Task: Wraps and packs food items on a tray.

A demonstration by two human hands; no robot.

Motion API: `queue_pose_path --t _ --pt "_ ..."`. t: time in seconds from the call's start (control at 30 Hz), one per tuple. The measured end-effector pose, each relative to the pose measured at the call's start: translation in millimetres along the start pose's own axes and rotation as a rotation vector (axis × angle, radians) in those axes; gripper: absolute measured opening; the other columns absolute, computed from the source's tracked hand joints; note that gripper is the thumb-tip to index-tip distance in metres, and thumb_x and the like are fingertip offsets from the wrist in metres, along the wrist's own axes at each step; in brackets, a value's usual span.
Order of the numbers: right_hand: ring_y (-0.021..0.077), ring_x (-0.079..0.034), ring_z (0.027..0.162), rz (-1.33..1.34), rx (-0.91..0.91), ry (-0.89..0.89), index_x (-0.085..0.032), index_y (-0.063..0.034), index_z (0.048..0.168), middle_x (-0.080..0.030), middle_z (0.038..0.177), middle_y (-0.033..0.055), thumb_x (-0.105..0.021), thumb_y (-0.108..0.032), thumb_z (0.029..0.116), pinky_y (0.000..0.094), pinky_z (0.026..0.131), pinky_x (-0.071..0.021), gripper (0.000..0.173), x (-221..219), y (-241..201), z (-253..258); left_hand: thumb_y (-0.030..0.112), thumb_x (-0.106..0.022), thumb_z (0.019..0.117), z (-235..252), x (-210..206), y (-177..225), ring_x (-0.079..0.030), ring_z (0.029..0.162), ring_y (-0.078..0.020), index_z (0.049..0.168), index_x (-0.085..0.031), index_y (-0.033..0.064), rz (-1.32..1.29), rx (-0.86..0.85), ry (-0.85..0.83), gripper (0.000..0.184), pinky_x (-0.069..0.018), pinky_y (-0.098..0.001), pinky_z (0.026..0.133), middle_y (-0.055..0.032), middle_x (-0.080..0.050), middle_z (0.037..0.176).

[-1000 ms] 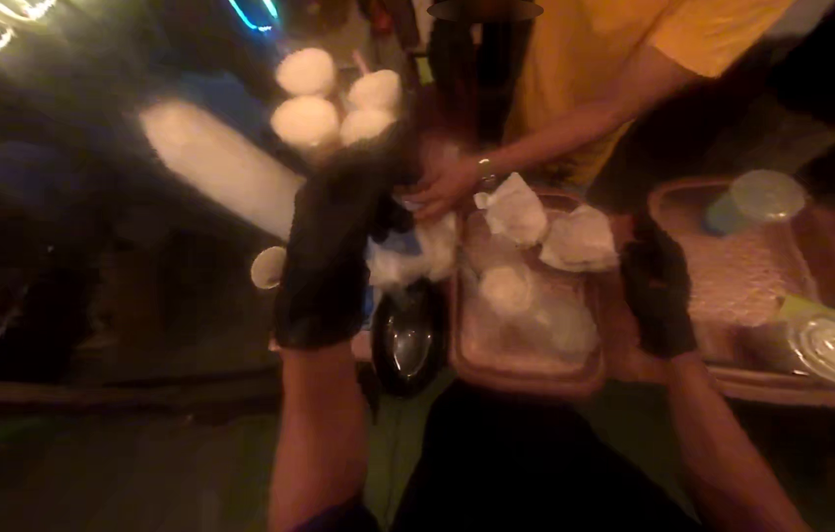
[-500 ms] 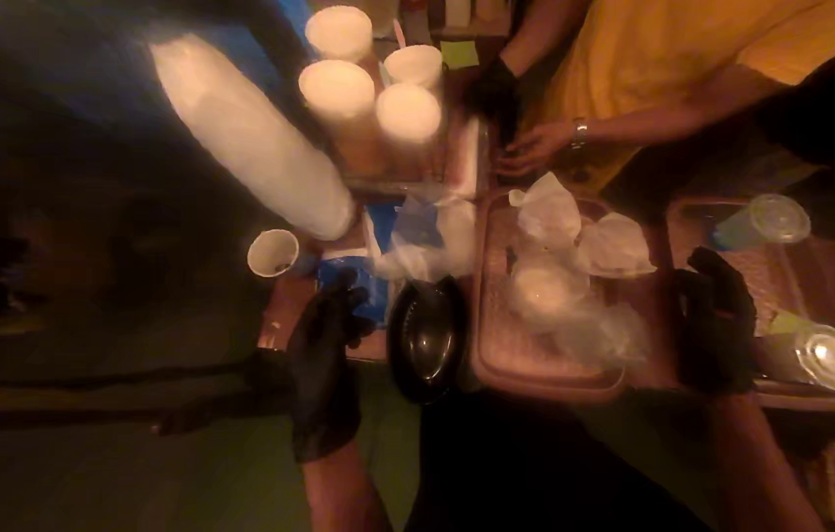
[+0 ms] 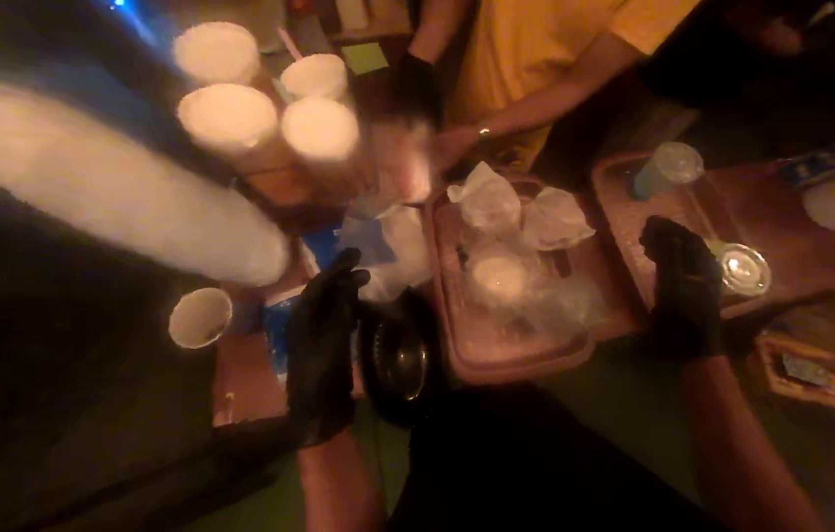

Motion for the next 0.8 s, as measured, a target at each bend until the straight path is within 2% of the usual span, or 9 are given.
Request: queue_pose_path --t 0.13,0.23,0.33,0.47,0.6,0.67,0.73,0.8 --pt "0.0130 -0.065 0.118 -0.069 0.080 0.027 -0.062 -0.0037 0.135 -0.067 0.132 0.0099 -0.057 -0.021 0.1042 0.0313 0.102 -0.0539 0.036 4 -7 -4 0.016 -0.055 0.1045 8 -25 14 -0.069 0.077 -0.0119 0.135 -0.064 0.0124 0.001 -0.014 -0.060 0.032 -0.0579 -0.0260 0.062 -0.0025 -0.072 0.118" --pt "0.0155 -0.063 0.122 -0.117 0.121 -0.027 -0.060 -0.0055 0.138 -0.065 0.135 0.0114 -0.057 -0.022 0.1034 0.0347 0.105 -0.0522 0.039 0 -20 -1 0.019 -0.056 0.1048 20 -44 25 -0.070 0.079 -0.0110 0.136 -0.064 0.0150 0.074 -0.069 -0.120 0.032 -0.0578 -0.0252 0.063 -0.0013 -0.073 0.118" --pt "0.0161 -0.061 0.124 -0.125 0.165 -0.078 -0.062 -0.0090 0.138 -0.065 0.136 0.0095 -0.060 -0.027 0.1023 0.0375 0.105 -0.0517 0.040 -8 -25 7 0.019 -0.057 0.1045 42 -64 30 -0.070 0.083 -0.0104 0.138 -0.062 0.0143 0.083 -0.122 -0.197 0.034 -0.0588 -0.0263 0.067 -0.0018 -0.072 0.118" --pt "0.0171 -0.059 0.128 -0.107 0.188 -0.133 -0.064 -0.0094 0.136 -0.064 0.137 0.0086 -0.059 -0.029 0.1021 0.0385 0.108 -0.0498 0.040 -18 -34 17 0.023 -0.062 0.1027 73 -95 28 -0.069 0.085 -0.0111 0.134 -0.062 0.0122 0.190 -0.111 -0.278 0.033 -0.0593 -0.0308 0.074 -0.0039 -0.071 0.111" --pt "0.0185 -0.056 0.131 -0.107 0.169 -0.222 -0.065 -0.0130 0.135 -0.064 0.138 0.0056 -0.064 -0.035 0.0995 0.0418 0.109 -0.0477 0.042 -35 -42 31 0.027 -0.062 0.1027 104 -130 13 -0.070 0.094 -0.0162 0.143 -0.058 0.0137 0.220 -0.014 -0.408 0.042 -0.0599 -0.0356 0.080 -0.0074 -0.071 0.116" --pt "0.0205 -0.054 0.133 -0.150 0.154 -0.321 -0.064 -0.0198 0.138 -0.061 0.140 0.0045 -0.067 -0.043 0.0967 0.0455 0.107 -0.0489 0.047 -48 -45 40 0.028 -0.063 0.1024 117 -145 2 -0.069 0.085 -0.0154 0.144 -0.055 0.0111 0.210 0.057 -0.448 0.045 -0.0591 -0.0333 0.071 -0.0085 -0.071 0.111" --pt "0.0220 -0.054 0.131 -0.215 0.192 -0.412 -0.061 -0.0258 0.142 -0.059 0.141 0.0045 -0.070 -0.051 0.0922 0.0486 0.105 -0.0496 0.057 -66 -46 52 0.033 -0.063 0.1021 130 -157 -9 -0.069 0.080 -0.0156 0.142 -0.055 0.0110 0.242 0.130 -0.496 0.046 -0.0591 -0.0329 0.068 -0.0088 -0.071 0.106" --pt "0.0248 -0.054 0.132 -0.319 0.284 -0.521 -0.056 -0.0269 0.146 -0.059 0.142 0.0060 -0.067 -0.061 0.0898 0.0515 0.109 -0.0457 0.067 -92 -51 64 0.038 -0.060 0.1026 140 -169 -18 -0.069 0.077 -0.0176 0.142 -0.053 0.0103 0.289 0.182 -0.553 0.049 -0.0598 -0.0346 0.066 -0.0115 -0.070 0.102"
Point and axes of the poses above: each hand's wrist, its own z-axis towards the middle knuckle, its own x-axis out of the back of the hand, y = z × x, the point moved 7 cm from there along z, towards the middle knuckle
